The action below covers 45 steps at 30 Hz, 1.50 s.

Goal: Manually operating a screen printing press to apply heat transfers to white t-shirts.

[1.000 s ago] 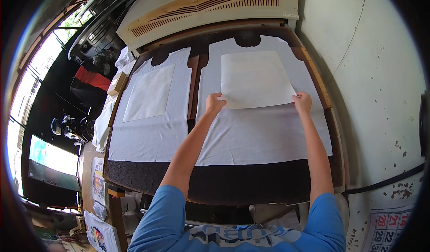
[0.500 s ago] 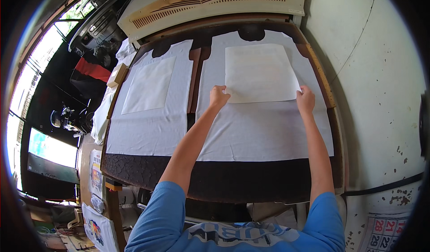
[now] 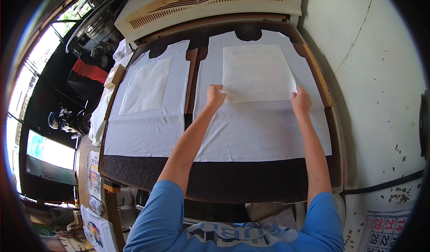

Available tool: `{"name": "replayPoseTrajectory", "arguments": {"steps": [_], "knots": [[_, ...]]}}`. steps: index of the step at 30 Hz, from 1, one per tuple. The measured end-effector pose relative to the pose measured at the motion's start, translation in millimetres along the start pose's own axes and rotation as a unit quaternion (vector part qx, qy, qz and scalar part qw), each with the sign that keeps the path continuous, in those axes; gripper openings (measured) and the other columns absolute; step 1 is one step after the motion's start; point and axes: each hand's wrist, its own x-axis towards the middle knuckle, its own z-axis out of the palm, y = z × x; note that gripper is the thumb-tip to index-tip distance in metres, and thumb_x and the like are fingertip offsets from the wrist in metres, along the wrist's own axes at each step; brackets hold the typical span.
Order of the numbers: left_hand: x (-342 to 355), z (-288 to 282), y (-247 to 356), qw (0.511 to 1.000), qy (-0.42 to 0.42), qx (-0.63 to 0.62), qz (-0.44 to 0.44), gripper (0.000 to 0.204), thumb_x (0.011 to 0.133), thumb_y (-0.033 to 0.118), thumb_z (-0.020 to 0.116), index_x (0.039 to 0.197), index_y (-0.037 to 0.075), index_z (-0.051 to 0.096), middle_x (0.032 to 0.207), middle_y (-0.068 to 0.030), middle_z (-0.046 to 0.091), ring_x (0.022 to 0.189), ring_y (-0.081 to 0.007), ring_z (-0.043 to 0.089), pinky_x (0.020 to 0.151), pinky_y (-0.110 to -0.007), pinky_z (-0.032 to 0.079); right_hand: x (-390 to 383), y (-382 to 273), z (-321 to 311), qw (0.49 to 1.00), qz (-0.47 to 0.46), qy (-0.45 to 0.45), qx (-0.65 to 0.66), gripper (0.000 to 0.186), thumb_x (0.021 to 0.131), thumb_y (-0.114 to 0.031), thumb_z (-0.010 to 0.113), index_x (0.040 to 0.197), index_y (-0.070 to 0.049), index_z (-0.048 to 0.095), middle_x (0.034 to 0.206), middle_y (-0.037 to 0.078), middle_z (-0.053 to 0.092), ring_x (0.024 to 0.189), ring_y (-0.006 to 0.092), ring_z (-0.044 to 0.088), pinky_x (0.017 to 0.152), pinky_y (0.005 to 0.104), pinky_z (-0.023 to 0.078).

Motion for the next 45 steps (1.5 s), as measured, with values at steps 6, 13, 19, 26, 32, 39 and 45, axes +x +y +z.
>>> {"name": "replayPoseTrajectory", "arguments": {"steps": [6, 13, 19, 26, 32, 39, 45], "knots": [[-4.7, -4.2, 4.5, 1.000, -0.004, 0.002, -0.006, 0.036, 0.059, 0.000, 0.060, 0.095, 0.002, 0.063, 0.102, -0.0183, 0.053, 0.094, -0.0319, 0.053, 0.085, -0.035, 0.043, -1.7, 6.1, -4.1, 1.000, 0.019, -0.009, -0.010, 0.022, 0.074, -0.019, 0.061, 0.091, -0.005, 0.057, 0.088, 0.012, 0.056, 0.083, 0.0300, 0.057, 0.067, 0.0397, 0.047], [-30.6, -9.1, 5.5, 0.993, 0.003, 0.084, 0.086, 0.030, 0.069, 0.009, 0.061, 0.099, 0.009, 0.063, 0.114, -0.0128, 0.047, 0.106, -0.0275, 0.044, 0.088, -0.038, 0.038, -14.6, 7.3, -8.8, 0.999, -0.029, 0.009, -0.013, 0.010, 0.077, -0.012, 0.054, 0.084, -0.007, 0.059, 0.092, 0.013, 0.049, 0.086, 0.0299, 0.053, 0.069, 0.0384, 0.048], [-58.1, -20.8, -2.7, 0.975, 0.015, 0.151, 0.161, 0.033, 0.075, 0.020, 0.061, 0.106, 0.009, 0.059, 0.123, -0.0135, 0.041, 0.116, -0.0281, 0.035, 0.090, -0.043, 0.030, -25.8, 0.8, -14.2, 0.997, -0.041, -0.022, -0.057, 0.024, 0.076, -0.006, 0.050, 0.095, -0.011, 0.062, 0.093, 0.013, 0.049, 0.089, 0.0296, 0.052, 0.070, 0.0381, 0.047], [-151.0, -84.7, -7.0, 0.963, -0.003, 0.064, 0.261, 0.035, 0.074, 0.011, 0.060, 0.108, 0.008, 0.055, 0.125, -0.0144, 0.038, 0.117, -0.0303, 0.034, 0.092, -0.045, 0.030, -94.3, -8.0, -53.2, 0.996, -0.066, 0.043, 0.049, 0.021, 0.074, -0.002, 0.053, 0.094, -0.006, 0.059, 0.091, 0.012, 0.051, 0.080, 0.0302, 0.054, 0.067, 0.0371, 0.046], [-307.7, -189.7, -66.3, 0.981, 0.067, 0.015, 0.181, 0.024, 0.071, -0.002, 0.055, 0.093, 0.005, 0.059, 0.109, -0.0112, 0.049, 0.099, -0.0280, 0.048, 0.084, -0.037, 0.039, -257.0, -67.6, -107.8, 0.970, -0.157, 0.029, 0.184, 0.013, 0.075, 0.003, 0.050, 0.084, -0.003, 0.057, 0.078, 0.012, 0.050, 0.069, 0.0278, 0.053, 0.059, 0.0336, 0.043], [-426.5, -258.1, -140.4, 0.987, 0.136, 0.047, 0.074, 0.020, 0.067, -0.006, 0.054, 0.083, 0.005, 0.060, 0.092, -0.0086, 0.053, 0.081, -0.0247, 0.055, 0.070, -0.033, 0.045, -423.1, -111.7, -133.0, 0.959, -0.138, -0.019, 0.248, 0.012, 0.076, 0.001, 0.051, 0.083, -0.003, 0.059, 0.080, 0.009, 0.053, 0.061, 0.0217, 0.052, 0.053, 0.0310, 0.042], [-435.5, -269.4, -160.5, 0.976, 0.170, 0.089, 0.101, 0.015, 0.066, 0.000, 0.054, 0.079, 0.006, 0.058, 0.086, -0.0070, 0.055, 0.068, -0.0233, 0.056, 0.058, -0.031, 0.047, -436.1, -125.5, -122.4, 0.980, -0.120, -0.022, 0.160, 0.014, 0.075, -0.003, 0.051, 0.086, -0.005, 0.058, 0.074, 0.007, 0.053, 0.053, 0.0211, 0.047, 0.050, 0.0322, 0.040]]}}
